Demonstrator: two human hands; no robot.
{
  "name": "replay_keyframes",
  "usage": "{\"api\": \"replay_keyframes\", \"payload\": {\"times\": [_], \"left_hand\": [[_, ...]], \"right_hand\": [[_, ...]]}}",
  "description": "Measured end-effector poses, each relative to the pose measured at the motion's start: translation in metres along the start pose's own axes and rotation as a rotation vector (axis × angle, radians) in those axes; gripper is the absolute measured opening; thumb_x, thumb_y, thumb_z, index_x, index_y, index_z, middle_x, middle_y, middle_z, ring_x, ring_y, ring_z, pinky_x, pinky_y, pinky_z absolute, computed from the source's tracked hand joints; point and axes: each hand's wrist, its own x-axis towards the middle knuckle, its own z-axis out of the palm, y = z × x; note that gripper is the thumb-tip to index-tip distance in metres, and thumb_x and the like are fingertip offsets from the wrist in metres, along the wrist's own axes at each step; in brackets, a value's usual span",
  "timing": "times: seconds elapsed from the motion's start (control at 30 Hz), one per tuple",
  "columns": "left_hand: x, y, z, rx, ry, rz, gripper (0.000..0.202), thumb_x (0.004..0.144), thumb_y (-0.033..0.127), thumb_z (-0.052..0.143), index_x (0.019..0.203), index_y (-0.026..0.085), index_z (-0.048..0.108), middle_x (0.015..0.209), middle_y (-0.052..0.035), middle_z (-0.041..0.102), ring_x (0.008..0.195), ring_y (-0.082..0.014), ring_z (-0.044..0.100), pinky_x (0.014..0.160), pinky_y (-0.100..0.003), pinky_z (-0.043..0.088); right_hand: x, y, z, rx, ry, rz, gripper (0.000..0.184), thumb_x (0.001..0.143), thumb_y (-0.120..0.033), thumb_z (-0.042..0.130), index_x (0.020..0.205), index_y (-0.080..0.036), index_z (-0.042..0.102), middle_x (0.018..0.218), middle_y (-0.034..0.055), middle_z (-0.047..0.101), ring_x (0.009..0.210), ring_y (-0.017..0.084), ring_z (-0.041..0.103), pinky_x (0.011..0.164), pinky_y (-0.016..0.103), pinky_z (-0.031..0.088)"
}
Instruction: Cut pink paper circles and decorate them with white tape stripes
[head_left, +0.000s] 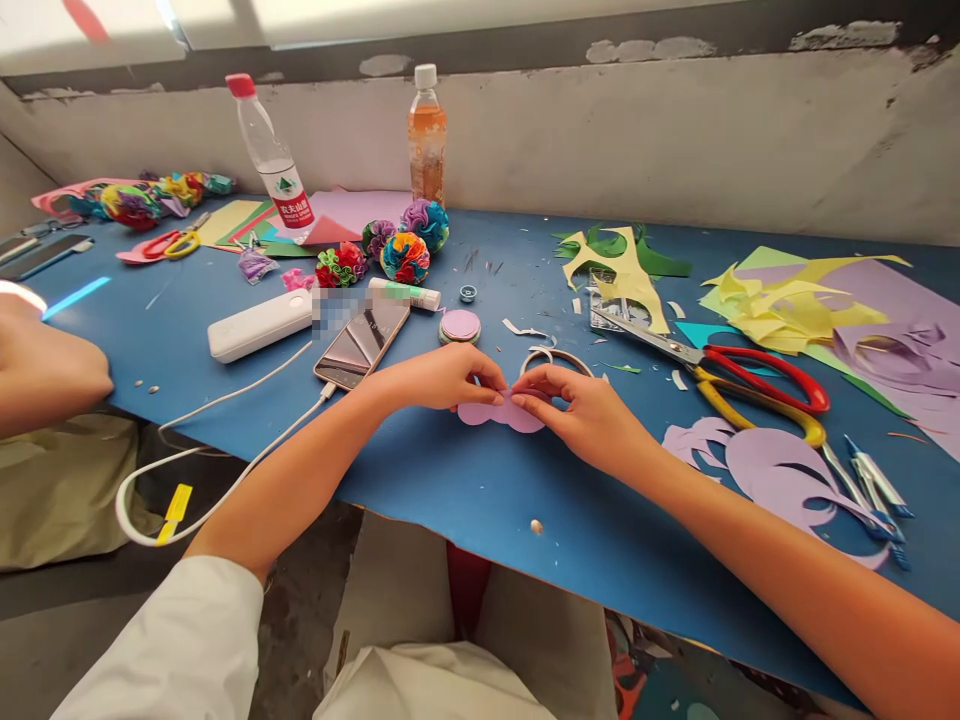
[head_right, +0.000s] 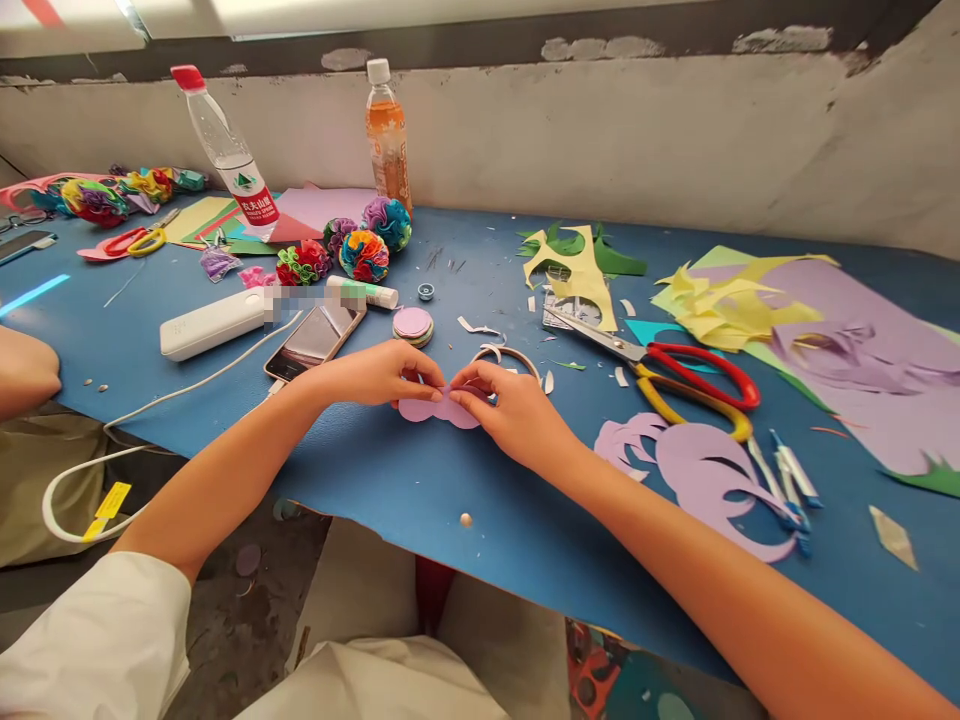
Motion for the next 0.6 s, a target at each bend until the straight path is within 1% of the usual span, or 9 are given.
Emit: {"api": "replay_keyframes", "payload": {"times": [0.07, 0.1, 0.2, 0.27, 0.33, 0.47, 0.6], "left_hand": [[0.0015, -0.001, 0.001, 0.026, 0.018, 0.005, 0.022, 0.08, 0.022, 0.059, 0.092, 0.011, 0.074, 0.071, 0.0, 0.065, 0.058, -0.0068, 0.049, 0.052, -0.017, 0.04], [0.002, -0.0015, 0.0014, 0.024, 0.021, -0.004, 0.02, 0.08, 0.022, 0.059, 0.089, 0.011, 0.074, 0.068, 0.0004, 0.063, 0.057, -0.0066, 0.048, 0.051, -0.017, 0.04], [0.0025, -0.0027, 0.0022, -0.022, 0.012, -0.044, 0.022, 0.079, 0.028, 0.063, 0.086, 0.01, 0.073, 0.066, 0.0006, 0.061, 0.054, -0.0072, 0.048, 0.047, -0.018, 0.04], [0.0021, -0.0031, 0.002, -0.053, -0.003, -0.056, 0.023, 0.078, 0.03, 0.065, 0.085, 0.01, 0.071, 0.067, 0.0, 0.061, 0.056, -0.0081, 0.05, 0.047, -0.018, 0.042], [0.0017, -0.003, 0.0011, -0.072, -0.022, -0.052, 0.025, 0.075, 0.031, 0.067, 0.088, 0.01, 0.07, 0.073, -0.0018, 0.063, 0.062, -0.0102, 0.054, 0.049, -0.019, 0.045], [0.0011, -0.0029, -0.0016, -0.021, -0.051, -0.024, 0.032, 0.074, 0.022, 0.065, 0.104, 0.011, 0.067, 0.091, -0.006, 0.067, 0.079, -0.015, 0.061, 0.056, -0.019, 0.048], [0.0, -0.0035, -0.0041, 0.057, -0.105, 0.004, 0.034, 0.077, 0.015, 0.057, 0.11, 0.011, 0.066, 0.095, -0.0065, 0.069, 0.084, -0.0156, 0.062, 0.067, -0.022, 0.049]], "right_hand": [[-0.0006, -0.0011, 0.0002, -0.007, -0.021, -0.01, 0.019, 0.081, -0.039, 0.056, 0.083, -0.021, 0.065, 0.077, 0.0024, 0.068, 0.07, 0.017, 0.06, 0.068, 0.032, 0.048], [-0.0008, -0.0008, 0.0002, -0.016, -0.025, -0.015, 0.019, 0.08, -0.038, 0.056, 0.082, -0.021, 0.065, 0.076, 0.0022, 0.068, 0.07, 0.017, 0.059, 0.068, 0.032, 0.047], [-0.0014, 0.0026, 0.0, -0.041, -0.027, -0.004, 0.018, 0.078, -0.038, 0.059, 0.083, -0.022, 0.065, 0.076, 0.002, 0.068, 0.068, 0.017, 0.059, 0.067, 0.033, 0.047], [-0.0019, 0.0055, -0.0002, -0.029, -0.019, 0.008, 0.019, 0.076, -0.038, 0.061, 0.084, -0.022, 0.065, 0.077, 0.0017, 0.068, 0.068, 0.017, 0.061, 0.066, 0.032, 0.048], [-0.0022, 0.0076, -0.0004, -0.016, -0.003, 0.007, 0.018, 0.075, -0.038, 0.063, 0.083, -0.022, 0.066, 0.076, 0.0014, 0.069, 0.068, 0.018, 0.063, 0.064, 0.032, 0.048], [-0.0013, 0.0083, -0.0007, -0.043, 0.043, -0.01, 0.019, 0.075, -0.042, 0.064, 0.079, -0.023, 0.065, 0.076, 0.0016, 0.069, 0.065, 0.018, 0.063, 0.062, 0.032, 0.048], [-0.0006, 0.007, -0.0021, 0.031, 0.047, 0.007, 0.02, 0.074, -0.04, 0.065, 0.084, -0.022, 0.066, 0.082, 0.003, 0.071, 0.073, 0.019, 0.066, 0.065, 0.033, 0.051]]}}
